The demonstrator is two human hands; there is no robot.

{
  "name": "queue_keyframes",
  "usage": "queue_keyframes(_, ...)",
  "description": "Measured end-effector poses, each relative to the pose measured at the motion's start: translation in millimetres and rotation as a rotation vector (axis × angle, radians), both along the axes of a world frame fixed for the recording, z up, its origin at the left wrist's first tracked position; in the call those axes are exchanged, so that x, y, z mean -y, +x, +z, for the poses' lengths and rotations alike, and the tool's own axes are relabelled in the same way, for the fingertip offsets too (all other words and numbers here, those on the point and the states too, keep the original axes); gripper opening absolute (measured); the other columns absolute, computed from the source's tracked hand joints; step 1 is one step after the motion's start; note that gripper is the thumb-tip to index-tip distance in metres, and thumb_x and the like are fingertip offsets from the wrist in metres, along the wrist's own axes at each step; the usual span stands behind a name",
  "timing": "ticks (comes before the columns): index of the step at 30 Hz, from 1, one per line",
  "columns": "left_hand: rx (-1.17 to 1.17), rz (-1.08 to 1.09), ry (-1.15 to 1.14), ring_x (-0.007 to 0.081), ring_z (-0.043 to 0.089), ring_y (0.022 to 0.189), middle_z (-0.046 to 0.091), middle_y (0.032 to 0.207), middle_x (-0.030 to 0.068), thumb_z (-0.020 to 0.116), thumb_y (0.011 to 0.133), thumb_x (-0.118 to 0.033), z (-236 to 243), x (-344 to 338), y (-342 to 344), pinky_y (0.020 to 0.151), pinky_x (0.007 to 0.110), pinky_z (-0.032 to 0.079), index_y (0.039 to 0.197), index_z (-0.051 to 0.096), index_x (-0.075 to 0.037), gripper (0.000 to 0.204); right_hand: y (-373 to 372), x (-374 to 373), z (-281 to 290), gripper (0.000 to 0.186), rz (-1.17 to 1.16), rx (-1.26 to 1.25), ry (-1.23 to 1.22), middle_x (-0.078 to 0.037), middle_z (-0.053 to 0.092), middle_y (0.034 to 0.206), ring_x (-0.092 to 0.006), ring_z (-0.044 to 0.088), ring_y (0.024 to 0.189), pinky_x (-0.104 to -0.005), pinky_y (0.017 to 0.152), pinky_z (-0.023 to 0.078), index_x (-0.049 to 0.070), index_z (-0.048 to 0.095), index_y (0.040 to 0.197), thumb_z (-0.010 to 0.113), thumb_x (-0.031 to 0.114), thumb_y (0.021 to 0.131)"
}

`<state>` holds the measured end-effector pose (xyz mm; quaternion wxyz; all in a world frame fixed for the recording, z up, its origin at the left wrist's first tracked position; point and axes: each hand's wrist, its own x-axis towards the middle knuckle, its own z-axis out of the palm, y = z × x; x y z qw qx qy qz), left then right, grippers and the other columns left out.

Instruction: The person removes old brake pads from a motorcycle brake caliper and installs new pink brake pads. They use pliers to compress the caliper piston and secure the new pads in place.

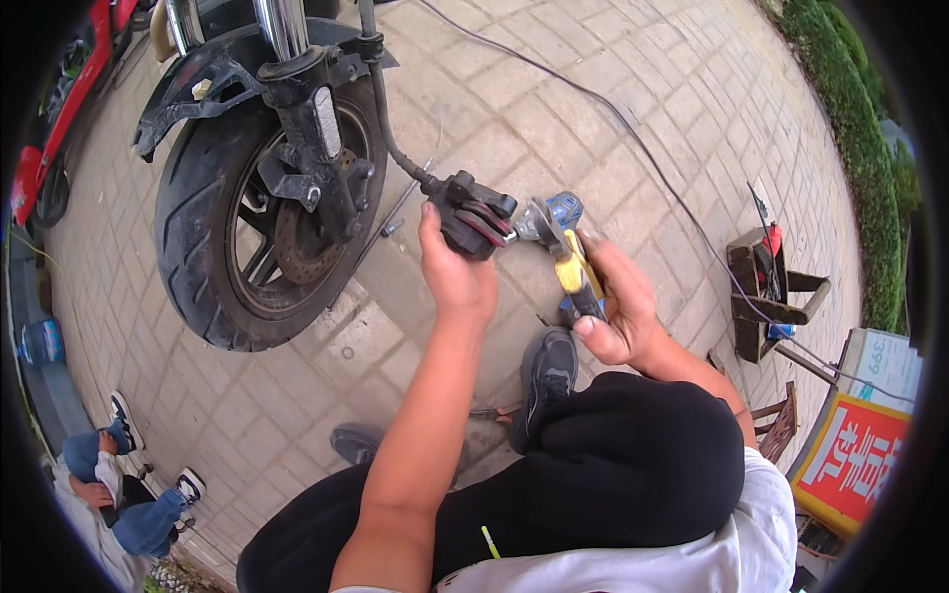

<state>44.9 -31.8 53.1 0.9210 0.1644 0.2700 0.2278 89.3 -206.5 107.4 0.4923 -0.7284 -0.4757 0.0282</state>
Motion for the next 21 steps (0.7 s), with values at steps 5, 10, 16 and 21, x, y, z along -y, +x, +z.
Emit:
queue_keyframes(5,0.001,-0.016,-0.047,0.0233,0.058,0.100,0.061,0.108,0.0084,0.034,0.099,-0.045,2.8,0.5,3.7,0.093,0.042,0.045,0.112,0.057,-0.008,0.046,-4.1,2.3,-7.9,0.069,-0.091,0.316,-0.332,-0.025,0.060,0.103,-0.0339,0.065,0.082,-0.0375,0.068,0.054,-0.013,0.049,0.126,0.073,0.024,0.073)
queue_keyframes(10,0.001,-0.032,-0.097,0.0241,0.058,0.097,0.062,0.104,0.0085,0.032,0.099,-0.047,0.5,-3.5,4.7,0.090,0.045,0.047,0.111,0.057,-0.008,0.047,-10.3,1.6,-9.4,0.077,-0.150,0.390,0.219,-0.021,0.060,0.103,-0.0327,0.064,0.079,-0.0370,0.067,0.055,-0.007,0.052,0.127,0.077,0.018,0.059)
queue_keyframes(16,-0.009,-0.010,-0.110,0.0246,0.058,0.097,0.061,0.104,0.0084,0.033,0.099,-0.047,7.9,-0.6,5.2,0.090,0.045,0.047,0.112,0.056,-0.009,0.046,1.3,1.0,-1.4,0.075,-0.176,0.376,-0.086,-0.022,0.060,0.103,-0.0323,0.063,0.081,-0.0378,0.067,0.054,-0.009,0.051,0.127,0.077,0.018,0.062)
queue_keyframes(21,0.003,-0.046,-0.183,0.0220,0.057,0.100,0.060,0.109,0.0051,0.033,0.100,-0.045,17.6,-0.1,5.3,0.091,0.042,0.045,0.115,0.056,-0.011,0.043,-4.6,6.3,-4.4,0.074,-0.152,0.356,0.028,-0.023,0.060,0.103,-0.0309,0.062,0.079,-0.0351,0.064,0.053,-0.008,0.051,0.127,0.078,0.020,0.065)
